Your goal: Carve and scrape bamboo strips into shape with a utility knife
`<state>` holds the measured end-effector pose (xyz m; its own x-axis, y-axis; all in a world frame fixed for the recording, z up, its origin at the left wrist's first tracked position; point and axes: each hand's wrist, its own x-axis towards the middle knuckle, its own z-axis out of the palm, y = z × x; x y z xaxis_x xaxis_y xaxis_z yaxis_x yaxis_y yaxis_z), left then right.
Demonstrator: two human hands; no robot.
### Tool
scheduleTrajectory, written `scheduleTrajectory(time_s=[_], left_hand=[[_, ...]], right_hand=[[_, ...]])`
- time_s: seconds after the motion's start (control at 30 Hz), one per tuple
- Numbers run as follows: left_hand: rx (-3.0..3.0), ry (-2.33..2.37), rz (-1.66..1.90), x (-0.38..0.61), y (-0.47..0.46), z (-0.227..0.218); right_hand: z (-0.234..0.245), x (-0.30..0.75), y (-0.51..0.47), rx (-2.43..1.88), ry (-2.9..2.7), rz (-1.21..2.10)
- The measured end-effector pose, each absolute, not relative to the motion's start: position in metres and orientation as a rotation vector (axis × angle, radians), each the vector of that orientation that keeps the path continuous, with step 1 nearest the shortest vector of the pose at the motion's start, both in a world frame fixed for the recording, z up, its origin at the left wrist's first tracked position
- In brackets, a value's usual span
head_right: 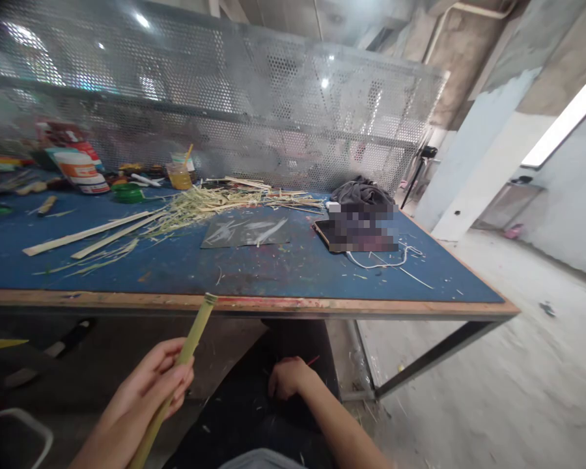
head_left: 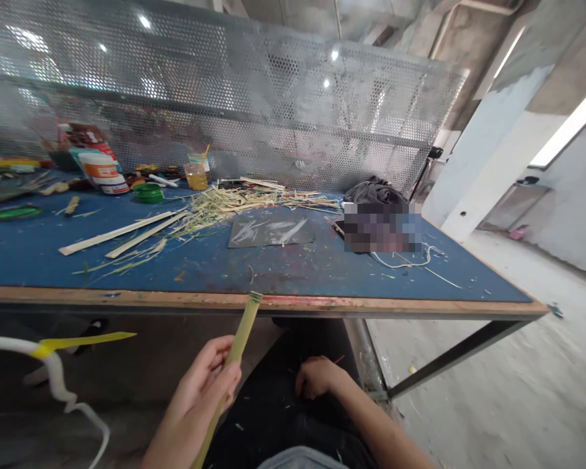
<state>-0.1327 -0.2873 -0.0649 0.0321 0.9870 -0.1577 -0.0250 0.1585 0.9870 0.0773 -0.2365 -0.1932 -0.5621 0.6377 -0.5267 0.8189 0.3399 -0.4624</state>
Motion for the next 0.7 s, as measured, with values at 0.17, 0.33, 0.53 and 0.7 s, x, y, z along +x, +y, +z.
scheduleTrajectory(time_s=[0.17, 0.33, 0.53, 0.7], left_hand=[[1.114, 1.237, 1.052, -0.136, -0.285, -0.071], [1.075, 1.235, 1.061, -0.130, -0.287, -0.074], [1.092, 1.264, 1.103, -0.125, -0.291, -0.056], [1.081, 1.242, 1.116, -0.129, -0.288, -0.058]], right_hand=[[-0.188, 0.100, -0.244, 1.282, 2.312, -1.044], [-0.111, 0.119, -0.265, 1.276, 2.577, -1.057], [-0.009, 0.147, -0.210, 2.026, 3.346, -0.537], [-0.007, 0.143, -0.179, 2.278, 3.309, -0.597]])
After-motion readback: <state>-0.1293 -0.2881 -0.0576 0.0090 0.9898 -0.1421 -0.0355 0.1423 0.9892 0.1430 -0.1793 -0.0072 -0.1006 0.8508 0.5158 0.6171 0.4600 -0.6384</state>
